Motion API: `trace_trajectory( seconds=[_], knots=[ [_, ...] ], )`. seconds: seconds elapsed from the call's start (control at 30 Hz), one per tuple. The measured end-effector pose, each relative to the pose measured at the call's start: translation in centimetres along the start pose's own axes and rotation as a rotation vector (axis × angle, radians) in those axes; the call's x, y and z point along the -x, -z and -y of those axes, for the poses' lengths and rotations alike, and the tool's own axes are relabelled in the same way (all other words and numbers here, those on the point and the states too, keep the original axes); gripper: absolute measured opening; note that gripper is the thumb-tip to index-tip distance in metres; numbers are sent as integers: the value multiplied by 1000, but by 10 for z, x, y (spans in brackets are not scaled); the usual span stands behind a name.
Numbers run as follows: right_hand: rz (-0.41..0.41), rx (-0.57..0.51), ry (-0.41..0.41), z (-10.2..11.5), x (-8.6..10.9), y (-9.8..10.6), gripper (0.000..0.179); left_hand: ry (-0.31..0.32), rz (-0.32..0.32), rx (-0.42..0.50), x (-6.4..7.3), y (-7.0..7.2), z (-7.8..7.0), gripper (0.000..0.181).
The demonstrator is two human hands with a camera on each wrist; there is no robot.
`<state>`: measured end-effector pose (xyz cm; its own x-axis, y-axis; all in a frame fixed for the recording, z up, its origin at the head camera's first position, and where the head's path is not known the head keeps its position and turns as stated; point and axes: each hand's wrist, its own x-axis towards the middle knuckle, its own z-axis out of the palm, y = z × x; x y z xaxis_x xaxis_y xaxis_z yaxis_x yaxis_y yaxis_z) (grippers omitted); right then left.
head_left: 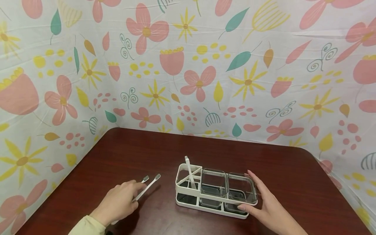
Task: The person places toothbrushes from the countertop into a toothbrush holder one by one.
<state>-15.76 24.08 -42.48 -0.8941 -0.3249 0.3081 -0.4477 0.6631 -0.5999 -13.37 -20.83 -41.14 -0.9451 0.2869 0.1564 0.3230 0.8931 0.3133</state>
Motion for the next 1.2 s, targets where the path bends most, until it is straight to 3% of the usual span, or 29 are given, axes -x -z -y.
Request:
trace_trajectory(
  seconds=[0.23, 0.5, 0.83, 1.2],
  knots=[
    [8, -18, 12, 1, 0, 1, 103, -19, -22, 60, -5, 7, -3, 46],
    [13, -34, 25, 0, -1, 1, 103, -40, -112, 102, -10, 12, -8, 45],
    [20, -6, 5, 1, -1, 1, 102, -62, -174, 150, -12, 16, -14, 46],
    [44, 9, -42, 1, -2, 2, 102, -59, -217, 309, -14, 19, -19, 49]
  ],
)
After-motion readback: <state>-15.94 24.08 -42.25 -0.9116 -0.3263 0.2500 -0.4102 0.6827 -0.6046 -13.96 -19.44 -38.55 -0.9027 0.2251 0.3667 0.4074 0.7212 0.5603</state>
